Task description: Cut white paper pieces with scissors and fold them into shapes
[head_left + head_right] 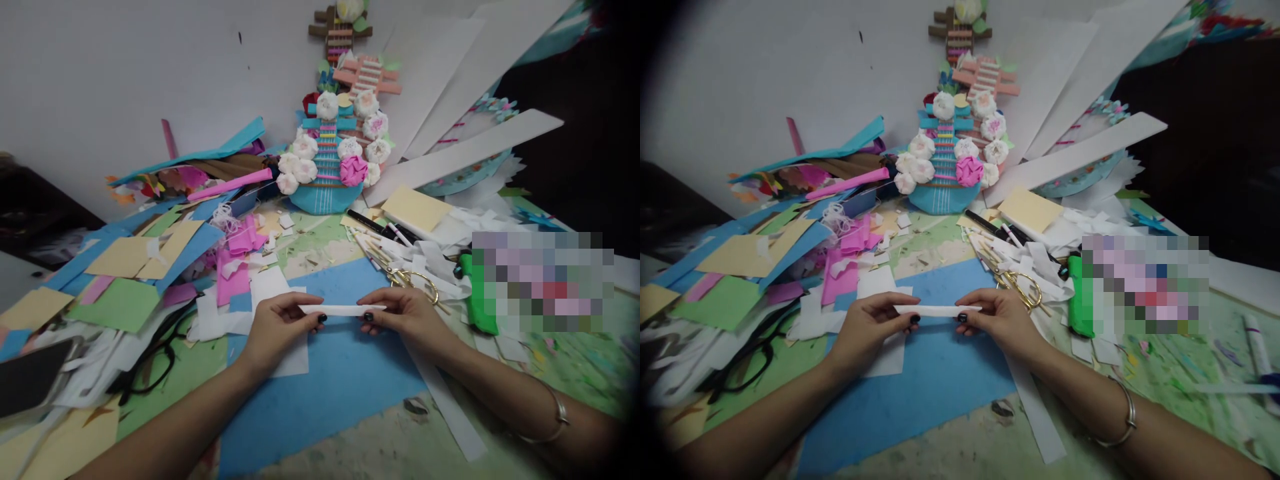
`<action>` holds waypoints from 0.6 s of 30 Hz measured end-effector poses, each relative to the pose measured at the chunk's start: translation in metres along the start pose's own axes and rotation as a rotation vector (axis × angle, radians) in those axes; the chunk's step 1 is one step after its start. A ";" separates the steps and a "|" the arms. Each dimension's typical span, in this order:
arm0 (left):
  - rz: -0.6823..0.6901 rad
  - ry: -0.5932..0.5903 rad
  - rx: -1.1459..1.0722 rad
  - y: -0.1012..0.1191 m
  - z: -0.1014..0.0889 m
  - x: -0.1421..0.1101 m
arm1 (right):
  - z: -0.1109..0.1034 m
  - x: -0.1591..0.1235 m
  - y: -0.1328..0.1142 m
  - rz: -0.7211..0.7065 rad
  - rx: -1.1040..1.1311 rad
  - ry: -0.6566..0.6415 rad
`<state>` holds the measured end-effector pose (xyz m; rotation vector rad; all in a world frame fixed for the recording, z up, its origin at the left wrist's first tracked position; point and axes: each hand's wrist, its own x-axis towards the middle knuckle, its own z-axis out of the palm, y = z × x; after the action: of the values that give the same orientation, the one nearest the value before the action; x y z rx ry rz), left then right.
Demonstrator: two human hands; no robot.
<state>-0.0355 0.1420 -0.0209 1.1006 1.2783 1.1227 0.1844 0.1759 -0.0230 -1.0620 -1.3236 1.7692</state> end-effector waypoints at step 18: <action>-0.005 -0.184 -0.150 -0.004 0.012 -0.008 | 0.007 -0.006 0.002 0.006 -0.155 -0.281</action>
<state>-0.0238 0.1336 -0.0239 1.0616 1.0361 1.0690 0.1802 0.1673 -0.0225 -0.9220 -1.6508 1.8967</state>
